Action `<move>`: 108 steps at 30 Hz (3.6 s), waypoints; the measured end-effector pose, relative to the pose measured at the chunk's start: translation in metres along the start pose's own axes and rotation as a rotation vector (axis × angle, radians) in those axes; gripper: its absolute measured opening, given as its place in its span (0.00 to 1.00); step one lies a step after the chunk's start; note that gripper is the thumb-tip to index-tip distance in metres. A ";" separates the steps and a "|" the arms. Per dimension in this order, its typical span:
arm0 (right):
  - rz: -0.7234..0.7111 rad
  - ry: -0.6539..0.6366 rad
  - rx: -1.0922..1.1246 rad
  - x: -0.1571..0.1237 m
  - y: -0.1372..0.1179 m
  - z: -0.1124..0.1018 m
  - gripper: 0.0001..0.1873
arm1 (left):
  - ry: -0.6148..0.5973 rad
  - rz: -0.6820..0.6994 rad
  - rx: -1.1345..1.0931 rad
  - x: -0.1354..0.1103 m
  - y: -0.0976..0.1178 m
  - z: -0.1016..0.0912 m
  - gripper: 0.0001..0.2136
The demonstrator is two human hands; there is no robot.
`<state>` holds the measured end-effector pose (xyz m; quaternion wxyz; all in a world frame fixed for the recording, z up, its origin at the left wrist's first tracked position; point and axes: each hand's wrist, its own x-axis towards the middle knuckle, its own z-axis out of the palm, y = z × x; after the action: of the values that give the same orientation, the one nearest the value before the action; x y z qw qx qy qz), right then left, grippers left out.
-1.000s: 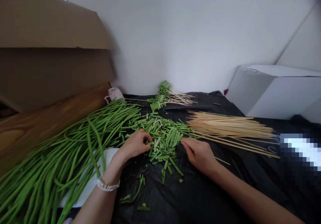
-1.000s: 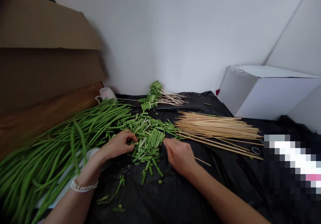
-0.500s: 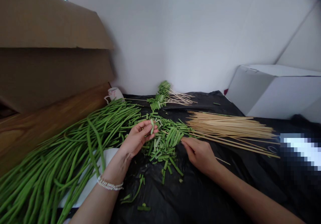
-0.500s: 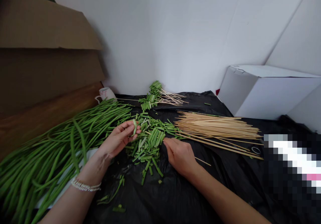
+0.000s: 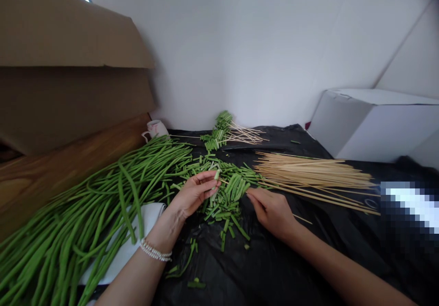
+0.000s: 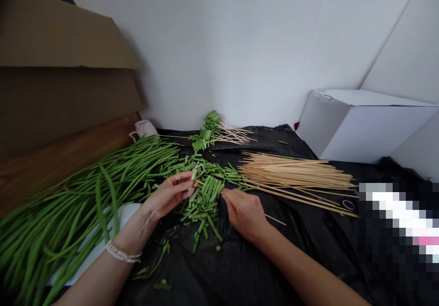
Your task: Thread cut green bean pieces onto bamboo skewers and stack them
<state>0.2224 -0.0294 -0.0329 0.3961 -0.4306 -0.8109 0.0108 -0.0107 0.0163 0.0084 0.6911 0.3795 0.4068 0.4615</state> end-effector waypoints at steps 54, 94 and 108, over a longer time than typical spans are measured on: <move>0.056 -0.039 -0.040 0.001 0.002 0.000 0.12 | 0.078 0.173 1.291 0.000 0.013 -0.032 0.19; 0.051 -0.059 -0.050 0.000 0.000 0.000 0.13 | -0.035 -0.009 0.195 -0.002 0.005 -0.003 0.17; 0.053 -0.074 -0.063 0.000 -0.001 0.000 0.14 | 0.013 -0.002 0.212 0.000 -0.003 -0.002 0.14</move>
<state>0.2214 -0.0297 -0.0326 0.3516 -0.4636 -0.8132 0.0120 -0.0117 0.0162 0.0051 0.6449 0.4471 0.4581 0.4175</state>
